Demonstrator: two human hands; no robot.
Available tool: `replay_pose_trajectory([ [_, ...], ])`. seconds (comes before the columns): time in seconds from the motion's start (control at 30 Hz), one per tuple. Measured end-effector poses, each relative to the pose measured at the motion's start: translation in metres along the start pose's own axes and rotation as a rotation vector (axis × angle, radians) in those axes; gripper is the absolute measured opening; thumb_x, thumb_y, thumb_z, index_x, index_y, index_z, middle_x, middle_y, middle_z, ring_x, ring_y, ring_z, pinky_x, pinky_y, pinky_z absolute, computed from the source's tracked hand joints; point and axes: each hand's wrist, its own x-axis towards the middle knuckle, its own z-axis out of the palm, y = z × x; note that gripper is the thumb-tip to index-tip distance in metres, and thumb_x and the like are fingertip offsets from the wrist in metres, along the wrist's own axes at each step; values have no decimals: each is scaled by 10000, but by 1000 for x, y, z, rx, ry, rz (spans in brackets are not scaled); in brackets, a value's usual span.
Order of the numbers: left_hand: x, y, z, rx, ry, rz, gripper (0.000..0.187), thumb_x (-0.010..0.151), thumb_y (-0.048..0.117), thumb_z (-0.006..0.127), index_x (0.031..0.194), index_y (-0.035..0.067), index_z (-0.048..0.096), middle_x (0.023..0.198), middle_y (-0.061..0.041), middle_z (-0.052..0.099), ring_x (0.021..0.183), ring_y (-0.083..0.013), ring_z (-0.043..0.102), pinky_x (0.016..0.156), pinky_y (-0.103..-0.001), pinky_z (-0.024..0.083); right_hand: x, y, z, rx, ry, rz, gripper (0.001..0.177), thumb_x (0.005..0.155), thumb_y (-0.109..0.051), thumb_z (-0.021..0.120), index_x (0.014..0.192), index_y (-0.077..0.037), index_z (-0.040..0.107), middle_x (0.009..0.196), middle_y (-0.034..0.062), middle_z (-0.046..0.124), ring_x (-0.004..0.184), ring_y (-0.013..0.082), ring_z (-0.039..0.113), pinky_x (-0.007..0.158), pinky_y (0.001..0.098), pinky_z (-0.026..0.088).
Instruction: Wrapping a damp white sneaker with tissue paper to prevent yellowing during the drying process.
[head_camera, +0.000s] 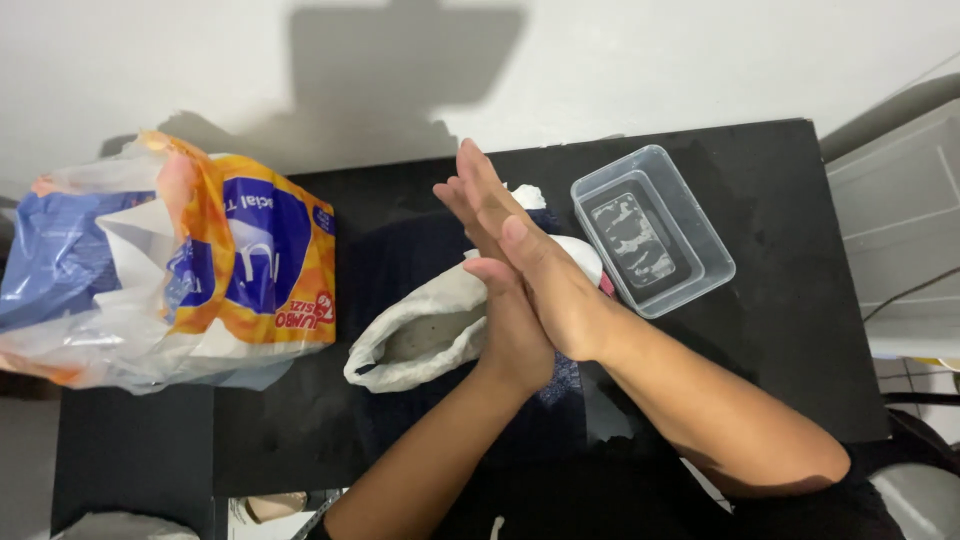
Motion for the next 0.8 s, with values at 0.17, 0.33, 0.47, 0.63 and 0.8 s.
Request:
replay_pose_trajectory([
  [0.17,-1,14,-4,170,-14,-86,880,1002,718,4,1610,87,-78,1706,-141,-240,1583,-268,-293,1312,-478,-137,-2,0,-5,10,-37,-7,657,1081,-532,255,1534,-75,124,1623,209,184,1527,346,208,1259,513,145],
  [0.33,-2,10,5,-302,234,-82,699,1074,540,167,1624,127,44,1730,-100,-137,1595,-205,-183,1295,-412,-53,-4,-1,-16,33,-62,-17,713,1083,-549,232,1593,-69,96,1687,229,161,1587,368,193,1303,532,129],
  [0.47,3,14,7,-571,359,-109,751,1042,573,312,1628,157,96,1739,-88,-77,1600,-222,-66,1267,-435,58,-9,17,-26,-18,91,27,719,1065,-505,211,1599,-23,192,1618,198,398,1473,335,452,1220,468,354],
  [0.63,4,14,17,-596,340,-263,718,1056,509,254,1643,157,34,1705,-149,32,1560,-296,47,1239,-451,84,-16,17,-27,-53,97,19,703,1070,-497,226,1588,-22,218,1610,203,408,1471,335,457,1229,465,354],
  [0.8,10,20,22,-496,285,-258,599,1136,356,192,1643,83,28,1722,-122,-109,1576,-305,-122,1278,-440,-79,-21,13,-30,-104,105,4,682,1077,-487,245,1574,-20,252,1601,211,422,1470,335,463,1240,461,353],
])
